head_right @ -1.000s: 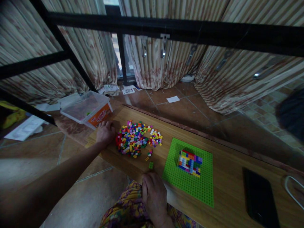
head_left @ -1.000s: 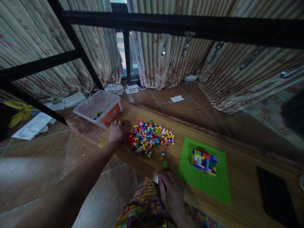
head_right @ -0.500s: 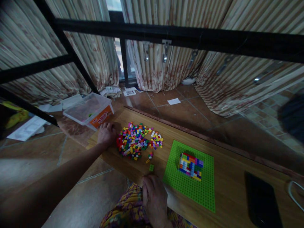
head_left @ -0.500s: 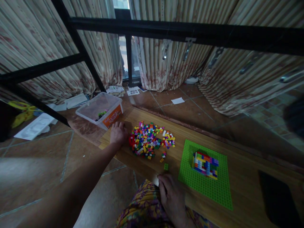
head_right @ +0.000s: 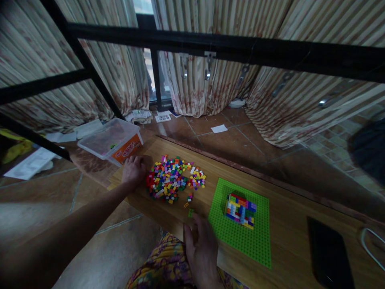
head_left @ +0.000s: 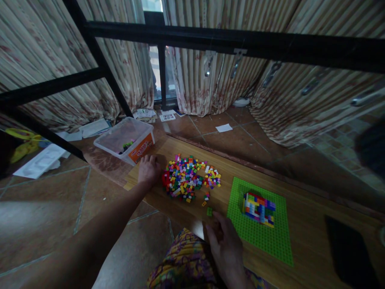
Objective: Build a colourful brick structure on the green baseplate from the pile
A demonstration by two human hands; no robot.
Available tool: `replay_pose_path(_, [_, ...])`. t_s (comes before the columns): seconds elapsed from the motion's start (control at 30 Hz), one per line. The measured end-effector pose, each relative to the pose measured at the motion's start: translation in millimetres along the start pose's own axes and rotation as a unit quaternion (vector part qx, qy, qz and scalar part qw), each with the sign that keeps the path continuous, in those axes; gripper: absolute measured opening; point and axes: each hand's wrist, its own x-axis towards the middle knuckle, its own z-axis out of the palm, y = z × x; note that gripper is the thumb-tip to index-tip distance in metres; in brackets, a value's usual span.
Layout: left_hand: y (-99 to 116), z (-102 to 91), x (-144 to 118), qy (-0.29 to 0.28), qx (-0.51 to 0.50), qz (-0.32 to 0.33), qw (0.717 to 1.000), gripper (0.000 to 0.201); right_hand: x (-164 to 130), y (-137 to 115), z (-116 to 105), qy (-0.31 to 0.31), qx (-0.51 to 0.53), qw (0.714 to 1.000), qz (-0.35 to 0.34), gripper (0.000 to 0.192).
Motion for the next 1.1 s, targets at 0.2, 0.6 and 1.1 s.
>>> replay_pose_path(0.2, [-0.5,0.3,1.0,-0.001,0.020,0.003,1.000,0.031,13.8,-1.5,13.3,-0.030,-0.103,0.994,-0.005,0.040])
replay_pose_path(0.6, [-0.6,-1.1,1.7,0.007,0.024,0.013,1.000,0.031,31.5,-10.1,7.6,-0.082,-0.005,0.991,0.105,0.018])
replay_pose_path(1.1, [-0.8,-3.6,3.0,-0.004,0.033,0.015,0.999,0.036,31.0,-25.3,-13.6,-0.164,0.631,0.679,0.337,0.041])
